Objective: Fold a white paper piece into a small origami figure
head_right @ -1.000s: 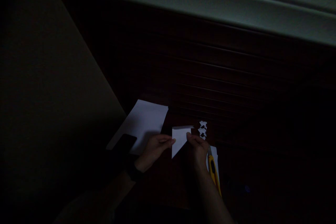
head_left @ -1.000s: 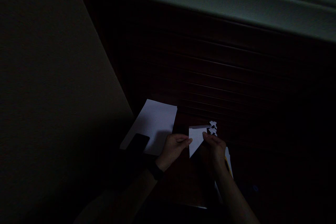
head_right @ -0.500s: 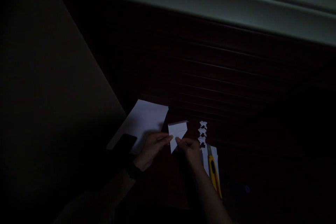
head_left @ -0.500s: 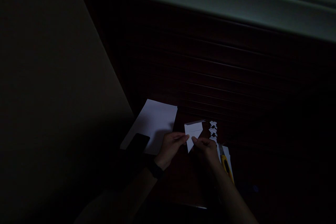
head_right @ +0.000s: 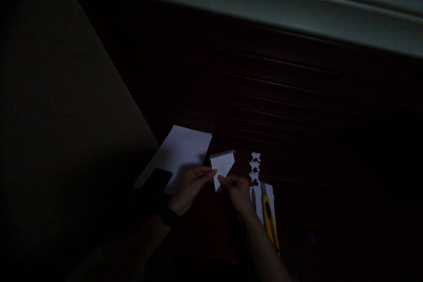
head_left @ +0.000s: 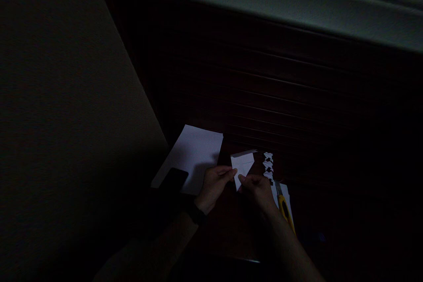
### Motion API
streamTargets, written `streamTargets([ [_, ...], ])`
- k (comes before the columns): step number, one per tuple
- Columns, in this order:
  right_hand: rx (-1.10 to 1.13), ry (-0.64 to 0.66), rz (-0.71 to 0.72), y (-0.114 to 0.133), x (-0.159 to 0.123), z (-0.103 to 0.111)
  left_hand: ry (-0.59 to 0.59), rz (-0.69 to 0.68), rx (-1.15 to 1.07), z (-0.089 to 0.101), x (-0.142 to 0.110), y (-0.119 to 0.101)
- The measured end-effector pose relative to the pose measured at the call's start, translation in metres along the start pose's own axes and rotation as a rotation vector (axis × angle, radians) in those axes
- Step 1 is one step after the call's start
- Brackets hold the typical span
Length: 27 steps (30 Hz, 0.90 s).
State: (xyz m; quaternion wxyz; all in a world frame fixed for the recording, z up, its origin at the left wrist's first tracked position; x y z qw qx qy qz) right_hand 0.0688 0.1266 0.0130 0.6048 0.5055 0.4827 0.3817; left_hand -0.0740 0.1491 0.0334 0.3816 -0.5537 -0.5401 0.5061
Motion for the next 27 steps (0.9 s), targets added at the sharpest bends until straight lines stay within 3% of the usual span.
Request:
streamTargets([
  [8,-0.032,0.081,-0.009,-0.005,-0.003,-0.009,-0.075,0.011,0.013,0.004,0.001,0.004],
  [17,-0.037,0.107,0.042,-0.003,-0.001,-0.007,0.072,0.037,0.030,-0.006,-0.003,0.001],
  [27,-0.004,0.121,-0.029,-0.010,-0.003,-0.014,0.012,-0.019,0.060,-0.002,0.000,0.003],
])
Point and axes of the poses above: each hand's wrist, its own x-axis towards the middle knuckle, its own z-axis out of the back of the hand, y = z × x, the point moved 7 cm from there along x, towards the middle knuckle, and after that the axes turned 11 degrees about -y, right-handed, at the moved point
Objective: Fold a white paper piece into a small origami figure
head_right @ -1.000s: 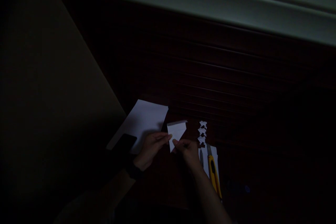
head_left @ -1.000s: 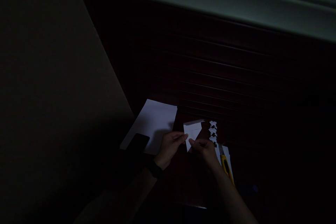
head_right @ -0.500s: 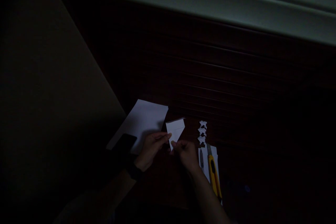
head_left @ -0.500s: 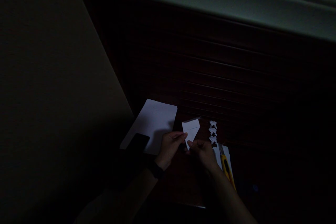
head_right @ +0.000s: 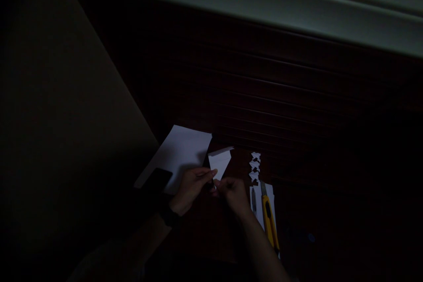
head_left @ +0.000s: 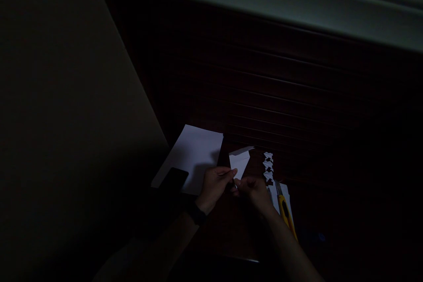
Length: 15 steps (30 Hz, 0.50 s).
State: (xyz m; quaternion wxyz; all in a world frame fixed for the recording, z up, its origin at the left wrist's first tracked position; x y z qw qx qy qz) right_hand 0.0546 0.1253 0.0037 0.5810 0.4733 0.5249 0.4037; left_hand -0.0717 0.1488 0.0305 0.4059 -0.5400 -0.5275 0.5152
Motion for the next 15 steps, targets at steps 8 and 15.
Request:
streamTargets([
  [8,-0.077,0.008,0.115,0.015,-0.003,-0.002,0.011,0.002,-0.046,-0.004,-0.006,-0.008],
  [15,-0.132,0.060,0.166,0.011,-0.003,-0.007,-0.057,-0.046,0.021,0.004,-0.001,-0.006],
])
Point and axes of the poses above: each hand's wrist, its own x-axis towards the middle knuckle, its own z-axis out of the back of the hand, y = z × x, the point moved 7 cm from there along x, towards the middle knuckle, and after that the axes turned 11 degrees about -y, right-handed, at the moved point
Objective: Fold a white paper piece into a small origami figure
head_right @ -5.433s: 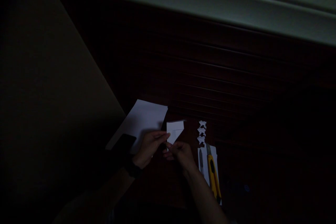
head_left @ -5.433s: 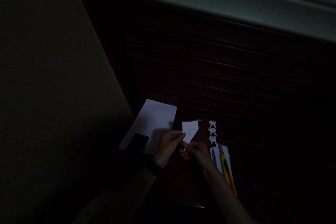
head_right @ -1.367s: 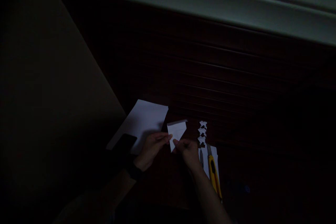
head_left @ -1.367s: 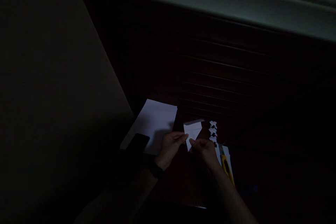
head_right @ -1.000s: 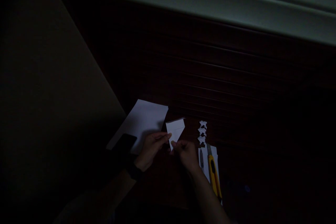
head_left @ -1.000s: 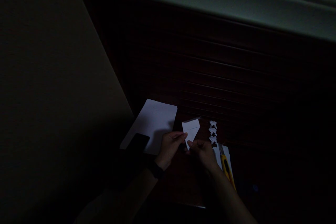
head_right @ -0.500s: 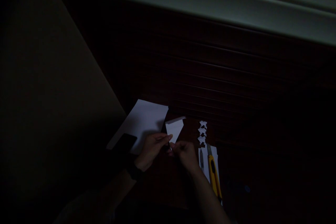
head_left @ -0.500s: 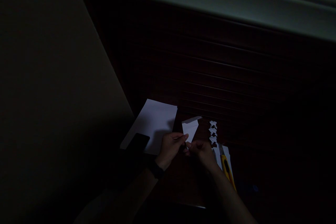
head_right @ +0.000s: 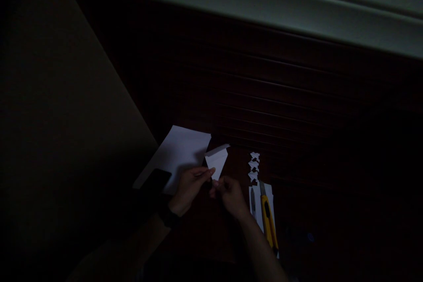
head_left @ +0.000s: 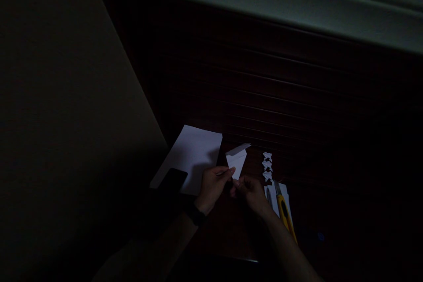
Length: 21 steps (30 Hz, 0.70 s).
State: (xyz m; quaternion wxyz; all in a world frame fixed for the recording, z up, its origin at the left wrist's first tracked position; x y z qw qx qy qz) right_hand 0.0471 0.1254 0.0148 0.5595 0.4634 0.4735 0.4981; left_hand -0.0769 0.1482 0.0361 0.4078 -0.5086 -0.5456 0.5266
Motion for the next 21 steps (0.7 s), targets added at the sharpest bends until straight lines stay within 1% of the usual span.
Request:
streamTargets([
  [3,-0.142,-0.040,0.109,0.008,0.000,0.003,0.025,-0.006,-0.011,-0.002,-0.002,0.000],
  [6,-0.184,-0.081,0.145,0.014,-0.002,0.003,0.015,0.003,-0.024,-0.002,-0.003,-0.001],
  [10,-0.119,-0.105,0.130,0.019,-0.005,0.001,0.035,0.082,-0.092,-0.004,-0.004,0.001],
  [14,-0.030,-0.080,0.107,0.023,-0.007,-0.003,0.034,0.122,-0.119,-0.004,-0.005,0.000],
  [16,-0.015,-0.067,0.122,0.025,-0.007,-0.003,0.073,0.129,-0.142,-0.007,-0.007,-0.002],
  [18,-0.006,-0.049,0.133,0.026,-0.008,-0.004,0.140,0.147,-0.163,-0.012,-0.009,-0.002],
  [21,0.032,-0.011,0.094,0.023,-0.009,-0.006,0.187,0.192,-0.173,-0.015,-0.012,0.001],
])
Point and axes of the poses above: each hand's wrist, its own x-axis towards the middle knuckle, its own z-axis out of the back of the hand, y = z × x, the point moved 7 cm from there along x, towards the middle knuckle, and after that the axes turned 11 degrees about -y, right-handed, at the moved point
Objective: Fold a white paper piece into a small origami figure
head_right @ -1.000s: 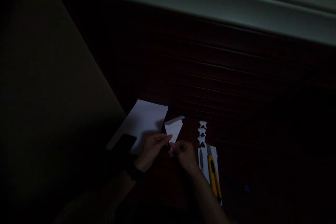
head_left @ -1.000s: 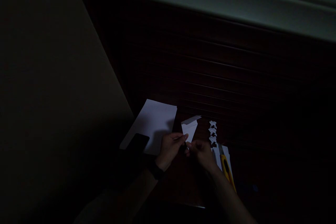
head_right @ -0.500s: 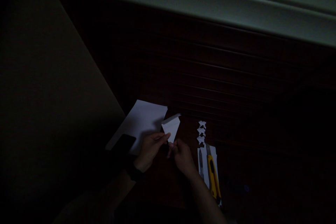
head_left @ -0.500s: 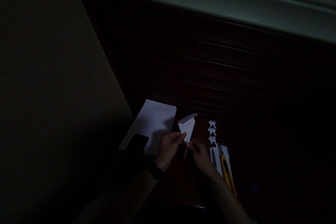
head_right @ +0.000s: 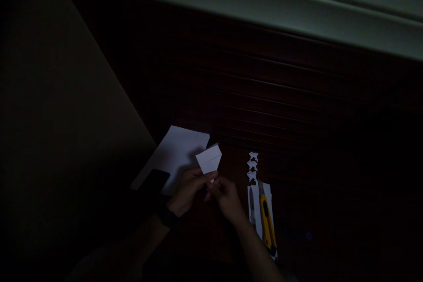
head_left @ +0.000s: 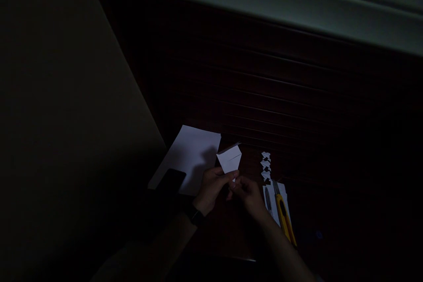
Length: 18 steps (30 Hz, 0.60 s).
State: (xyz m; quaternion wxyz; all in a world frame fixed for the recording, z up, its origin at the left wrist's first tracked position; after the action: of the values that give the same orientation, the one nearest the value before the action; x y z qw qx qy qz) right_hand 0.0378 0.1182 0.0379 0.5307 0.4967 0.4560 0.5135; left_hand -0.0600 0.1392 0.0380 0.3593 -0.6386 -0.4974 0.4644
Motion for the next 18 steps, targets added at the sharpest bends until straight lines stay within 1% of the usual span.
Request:
streamTargets([
  [3,0.040,0.028,-0.063,-0.004,-0.002,-0.003,-0.029,0.001,-0.018,0.004,0.000,0.001],
  [6,0.057,0.050,-0.089,-0.006,-0.003,-0.005,-0.064,-0.012,-0.030,0.008,0.001,0.002],
  [10,0.108,0.084,-0.155,-0.007,-0.001,0.000,-0.103,-0.037,-0.029,0.012,0.004,-0.001],
  [12,0.165,0.016,-0.167,-0.005,0.004,0.011,-0.096,-0.041,-0.032,0.010,0.004,-0.002],
  [14,0.209,-0.114,-0.158,-0.004,0.011,0.026,-0.062,-0.022,-0.028,0.006,0.004,-0.001],
  [16,0.200,-0.221,-0.141,-0.004,0.016,0.038,-0.020,0.012,-0.008,0.000,0.002,0.003],
  [18,0.171,-0.272,-0.158,-0.009,0.019,0.044,0.022,0.039,0.013,-0.005,-0.001,0.008],
])
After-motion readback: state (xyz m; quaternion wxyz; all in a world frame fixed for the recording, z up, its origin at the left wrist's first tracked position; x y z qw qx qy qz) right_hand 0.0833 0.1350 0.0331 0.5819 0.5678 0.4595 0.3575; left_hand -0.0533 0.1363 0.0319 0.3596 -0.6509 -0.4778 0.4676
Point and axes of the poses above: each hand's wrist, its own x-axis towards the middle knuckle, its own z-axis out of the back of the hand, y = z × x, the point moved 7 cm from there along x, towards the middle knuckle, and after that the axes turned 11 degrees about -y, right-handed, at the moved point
